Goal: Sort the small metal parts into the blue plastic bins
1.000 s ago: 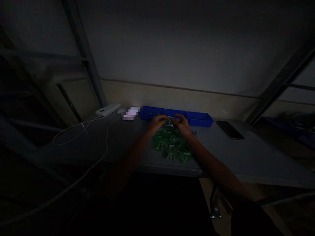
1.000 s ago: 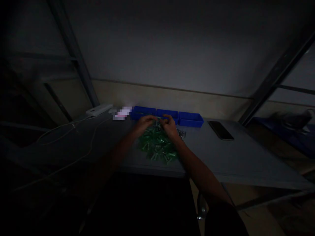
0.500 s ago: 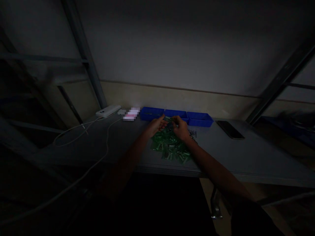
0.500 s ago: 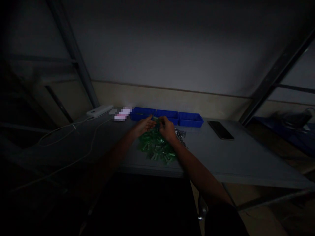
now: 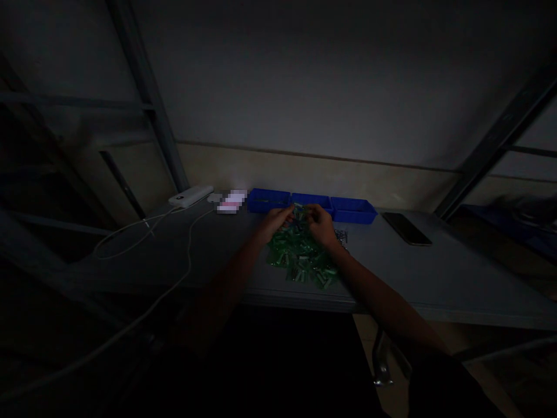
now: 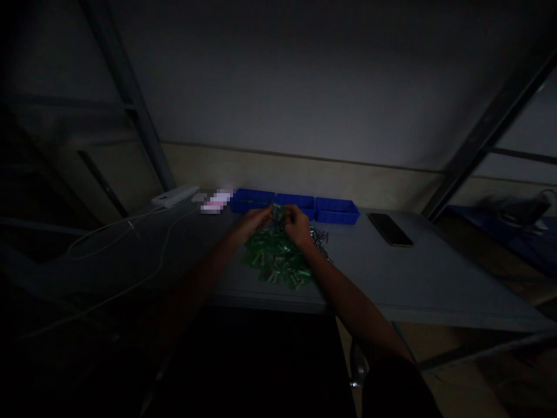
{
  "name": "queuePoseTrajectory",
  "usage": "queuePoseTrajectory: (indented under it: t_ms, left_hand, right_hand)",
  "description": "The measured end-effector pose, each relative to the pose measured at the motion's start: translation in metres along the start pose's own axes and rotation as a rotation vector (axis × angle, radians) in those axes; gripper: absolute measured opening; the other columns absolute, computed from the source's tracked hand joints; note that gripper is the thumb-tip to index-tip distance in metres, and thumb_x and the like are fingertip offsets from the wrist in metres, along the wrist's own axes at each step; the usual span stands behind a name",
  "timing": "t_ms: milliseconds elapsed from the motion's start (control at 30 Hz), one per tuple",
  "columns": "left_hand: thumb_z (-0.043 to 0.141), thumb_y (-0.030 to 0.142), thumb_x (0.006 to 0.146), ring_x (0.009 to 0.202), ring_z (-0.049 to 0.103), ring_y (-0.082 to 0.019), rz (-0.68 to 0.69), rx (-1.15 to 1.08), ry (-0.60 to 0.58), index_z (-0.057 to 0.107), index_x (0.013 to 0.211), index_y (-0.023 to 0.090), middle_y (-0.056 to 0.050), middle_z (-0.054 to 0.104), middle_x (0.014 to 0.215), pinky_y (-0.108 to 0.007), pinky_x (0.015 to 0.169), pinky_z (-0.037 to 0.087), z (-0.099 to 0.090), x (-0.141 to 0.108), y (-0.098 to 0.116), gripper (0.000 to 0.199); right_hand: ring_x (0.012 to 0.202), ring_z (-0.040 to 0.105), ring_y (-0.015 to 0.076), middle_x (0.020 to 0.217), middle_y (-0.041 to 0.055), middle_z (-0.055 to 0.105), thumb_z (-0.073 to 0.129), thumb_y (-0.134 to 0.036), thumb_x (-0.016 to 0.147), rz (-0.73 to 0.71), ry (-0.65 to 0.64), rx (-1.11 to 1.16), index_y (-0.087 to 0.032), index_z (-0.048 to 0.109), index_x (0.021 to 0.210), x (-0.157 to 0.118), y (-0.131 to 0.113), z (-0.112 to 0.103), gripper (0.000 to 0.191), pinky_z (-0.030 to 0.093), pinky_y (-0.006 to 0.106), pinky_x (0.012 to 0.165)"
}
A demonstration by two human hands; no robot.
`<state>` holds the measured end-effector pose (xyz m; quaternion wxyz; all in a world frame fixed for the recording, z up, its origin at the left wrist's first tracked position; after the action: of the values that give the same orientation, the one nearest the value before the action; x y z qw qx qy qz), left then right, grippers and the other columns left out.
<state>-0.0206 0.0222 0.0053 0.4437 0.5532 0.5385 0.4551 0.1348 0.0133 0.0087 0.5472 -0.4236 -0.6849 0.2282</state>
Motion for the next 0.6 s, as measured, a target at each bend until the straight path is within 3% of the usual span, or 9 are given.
queuePoseTrajectory:
  t_ms: [100,200,367,467,600]
  left_hand:
    - [0.062,0.047,0.073,0.062,0.056,-0.014,0.165,0.103,0.095,0.061,0.067,0.016,-0.003,0.063,0.067,-0.025,0.056,0.038,-0.0012,-0.0002,0.0045,0.032]
    - [0.066,0.041,0.071,0.071,0.059,-0.016,0.262,0.101,0.148,0.062,0.077,0.016,-0.003,0.064,0.073,-0.025,0.063,0.042,-0.001,0.0014,0.0049,0.026]
    - [0.065,0.037,0.072,0.072,0.059,-0.017,0.294,0.074,0.094,0.064,0.083,0.016,-0.002,0.065,0.073,-0.025,0.063,0.042,0.0007,0.0018,0.0038,0.025]
    - [0.063,0.035,0.074,0.064,0.057,-0.014,0.314,0.039,0.021,0.063,0.078,0.016,0.0,0.062,0.067,-0.024,0.057,0.04,0.0027,-0.0021,0.007,0.02]
    - [0.063,0.034,0.074,0.053,0.05,-0.011,0.258,0.012,0.023,0.061,0.077,0.017,0.003,0.055,0.058,-0.023,0.051,0.035,0.0039,-0.0071,0.0105,0.017]
  right_hand:
    - [0.07,0.058,0.016,0.076,0.0027,0.062,0.044,-0.021,0.071,0.023,0.0,0.06,-0.018,0.057,0.09,-0.0004,-0.0001,0.0006,0.024,0.046,0.028,0.068]
    - [0.065,0.055,0.0145,0.071,0.0008,0.06,0.045,-0.022,0.07,0.068,0.005,0.1,-0.018,0.057,0.089,0.0002,0.001,0.0009,0.023,0.045,0.026,0.064]
    - [0.061,0.053,0.0129,0.065,-0.0022,0.057,0.048,-0.026,0.068,0.139,0.01,0.17,-0.018,0.056,0.085,0.002,0.0033,0.0021,0.02,0.043,0.025,0.061]
    - [0.059,0.051,0.0123,0.064,-0.003,0.055,0.052,-0.03,0.066,0.161,0.013,0.2,-0.018,0.056,0.083,0.0024,0.0034,0.0021,0.021,0.042,0.025,0.06]
    - [0.059,0.051,0.0124,0.063,-0.0029,0.055,0.054,-0.031,0.064,0.169,0.028,0.236,-0.018,0.056,0.078,0.0037,0.0032,-0.0004,0.019,0.041,0.025,0.06]
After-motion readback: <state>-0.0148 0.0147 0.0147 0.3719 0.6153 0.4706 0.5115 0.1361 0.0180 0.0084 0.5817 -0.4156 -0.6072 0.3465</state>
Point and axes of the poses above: each hand's wrist, its own x-axis towards the middle knuckle, its own z-axis out of the palm, y = z × x, the point moved 3 cm from there along x, towards the middle knuckle
